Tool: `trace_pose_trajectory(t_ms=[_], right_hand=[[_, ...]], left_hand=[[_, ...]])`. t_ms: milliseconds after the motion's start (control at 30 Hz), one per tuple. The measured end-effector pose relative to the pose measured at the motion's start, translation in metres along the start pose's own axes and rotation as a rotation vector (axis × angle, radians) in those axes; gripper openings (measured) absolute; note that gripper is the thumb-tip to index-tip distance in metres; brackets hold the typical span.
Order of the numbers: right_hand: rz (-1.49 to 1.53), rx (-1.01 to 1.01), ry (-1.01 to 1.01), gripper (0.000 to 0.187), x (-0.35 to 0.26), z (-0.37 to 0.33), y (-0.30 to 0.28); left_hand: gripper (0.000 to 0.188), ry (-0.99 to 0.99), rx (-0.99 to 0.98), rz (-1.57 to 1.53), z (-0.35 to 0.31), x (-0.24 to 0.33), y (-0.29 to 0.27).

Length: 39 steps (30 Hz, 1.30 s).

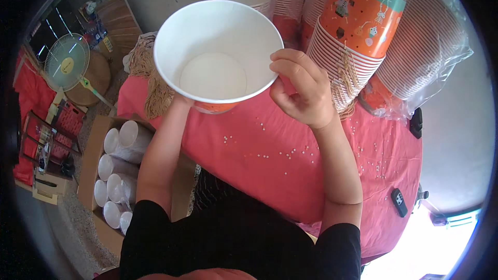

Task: Attaching handles to paper buckets.

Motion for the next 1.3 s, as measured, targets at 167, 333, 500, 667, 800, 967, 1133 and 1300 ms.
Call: trace_pose_trajectory(t_ms=[167,333,500,667,800,967,1133,1300], right_hand=[[0.234,0.047,0.149,0.025,0.015,-0.006,0.008],[0.558,0.071,0.399,0.021,0.029,-0.022,0.019],[0.737,0.089,0.563,0.018,0.044,-0.039,0.029],[0.774,-0.032,0.593,0.02,0.04,-0.039,0.026],[0.722,-0.103,0.506,0.021,0.024,-0.024,0.021],[0.788,-0.105,0.507,0.017,0.02,-0.019,0.02],[0.742,-0.316,0.578,0.024,0.028,-0.022,0.01],[0.15,-0.584,0.313,0.034,0.01,-0.007,-0.006]], left_hand=[[0.063,-0.021,-0.115,-0.825,-0.038,0.058,0.0],[0.064,-0.153,0.026,-0.862,-0.056,0.08,0.019],[0.069,-0.209,-0.09,-1.255,-0.066,0.077,0.016],[0.08,-0.148,-0.249,-1.069,-0.087,0.054,0.009],[0.088,-0.26,-0.161,-0.94,-0.106,0.022,-0.022],[0.129,-0.303,-0.177,-0.608,-0.101,0.072,-0.017],[0.118,-0.426,-0.086,-0.53,-0.098,0.095,-0.012],[0.114,-0.232,0.085,-0.35,-0.085,0.108,0.015]])
Point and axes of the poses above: each hand's wrist, its own z-axis towards the middle knuckle, its own y-axis out of the palm, x = y × z, the point moved 1 cm from there along z, towards the middle knuckle, and after that the axes turned 1 degree about x, right-handed, at the moved point
